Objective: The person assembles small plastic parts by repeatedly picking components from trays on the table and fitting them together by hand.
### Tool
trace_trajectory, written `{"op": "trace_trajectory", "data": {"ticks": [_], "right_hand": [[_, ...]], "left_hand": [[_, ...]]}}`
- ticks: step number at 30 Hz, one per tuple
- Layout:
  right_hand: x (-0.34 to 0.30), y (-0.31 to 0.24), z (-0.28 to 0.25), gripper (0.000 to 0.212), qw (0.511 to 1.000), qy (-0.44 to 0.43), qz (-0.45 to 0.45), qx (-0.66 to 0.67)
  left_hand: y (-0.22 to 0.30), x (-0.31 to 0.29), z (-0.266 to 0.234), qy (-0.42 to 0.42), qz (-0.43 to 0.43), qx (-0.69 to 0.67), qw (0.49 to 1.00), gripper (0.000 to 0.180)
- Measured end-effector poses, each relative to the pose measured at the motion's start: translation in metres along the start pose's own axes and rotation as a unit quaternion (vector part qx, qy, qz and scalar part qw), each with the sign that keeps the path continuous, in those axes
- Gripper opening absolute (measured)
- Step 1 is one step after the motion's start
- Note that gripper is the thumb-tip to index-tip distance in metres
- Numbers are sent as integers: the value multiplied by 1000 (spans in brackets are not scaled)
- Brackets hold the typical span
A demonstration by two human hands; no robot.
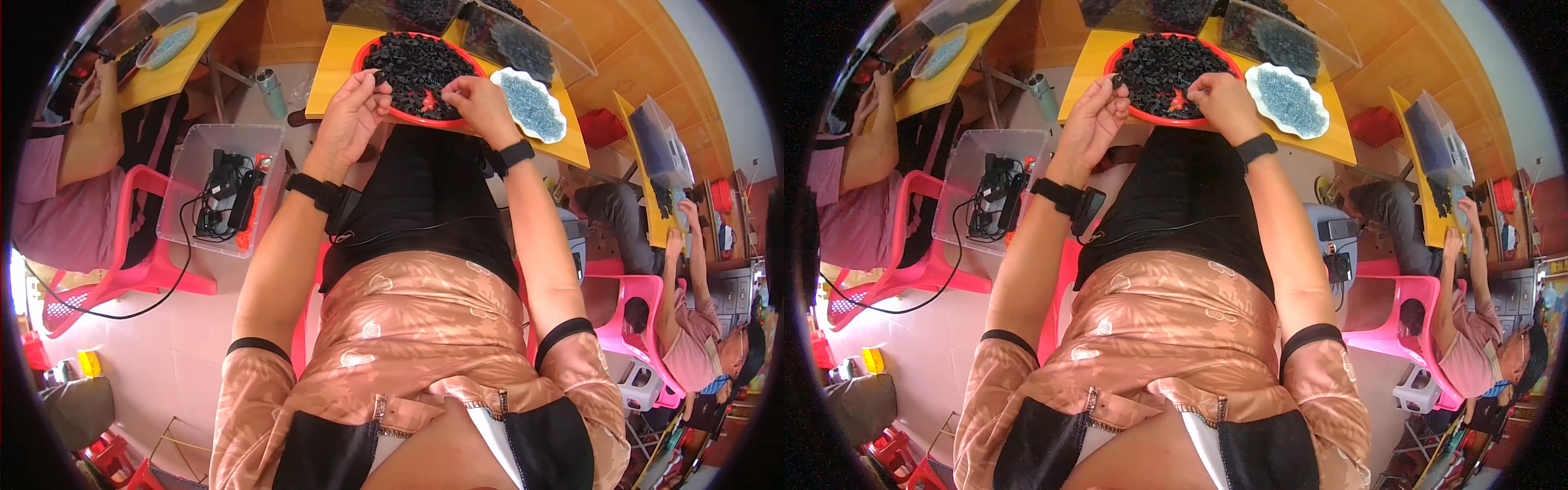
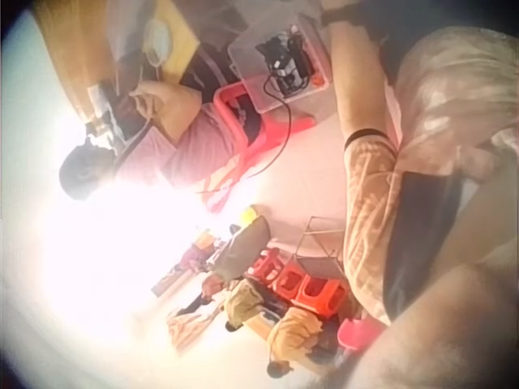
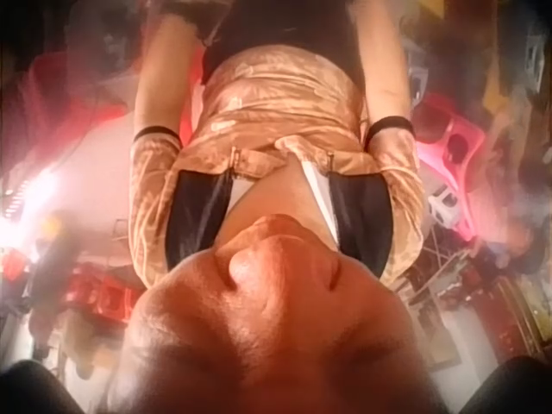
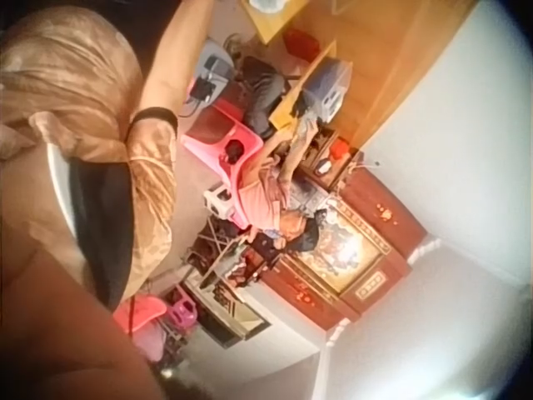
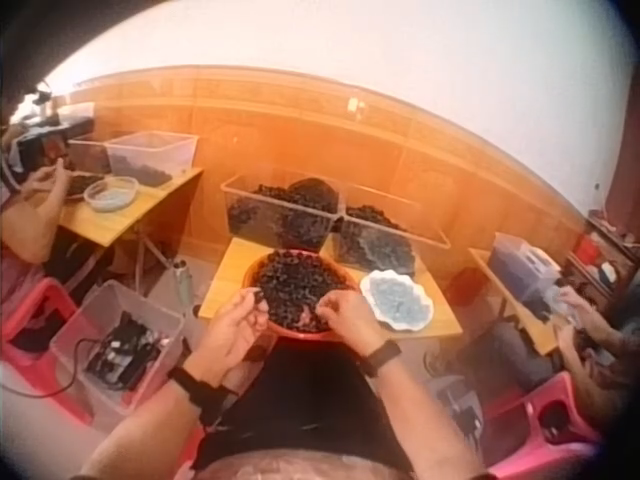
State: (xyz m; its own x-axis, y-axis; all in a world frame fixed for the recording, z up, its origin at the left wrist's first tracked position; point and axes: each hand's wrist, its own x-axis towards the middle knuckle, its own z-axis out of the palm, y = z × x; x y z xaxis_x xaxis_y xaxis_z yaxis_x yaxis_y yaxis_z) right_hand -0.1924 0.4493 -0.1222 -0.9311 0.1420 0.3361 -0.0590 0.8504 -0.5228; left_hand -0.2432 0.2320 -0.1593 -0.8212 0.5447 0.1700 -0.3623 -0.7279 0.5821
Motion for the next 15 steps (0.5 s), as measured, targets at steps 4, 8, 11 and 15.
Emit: {"op": "trace_trajectory", "data": {"ticks": [4, 8, 11, 15], "right_hand": [[18, 0, 7, 16, 992, -50, -57, -99], [27, -8, 16, 17, 986, -63, -76, -134], [32, -12, 21, 17, 975, -92, -60, -191], [34, -17, 28, 10, 967, -90, -99, -218]], "left_hand": [[0, -2, 2, 2, -6, -11, 1000, 14], [2, -3, 2, 10, -7, -11, 1000, 14], [3, -2, 2, 11, -6, 0, 1000, 13], [1, -2, 3, 12, -11, 12, 1000, 13]]}}
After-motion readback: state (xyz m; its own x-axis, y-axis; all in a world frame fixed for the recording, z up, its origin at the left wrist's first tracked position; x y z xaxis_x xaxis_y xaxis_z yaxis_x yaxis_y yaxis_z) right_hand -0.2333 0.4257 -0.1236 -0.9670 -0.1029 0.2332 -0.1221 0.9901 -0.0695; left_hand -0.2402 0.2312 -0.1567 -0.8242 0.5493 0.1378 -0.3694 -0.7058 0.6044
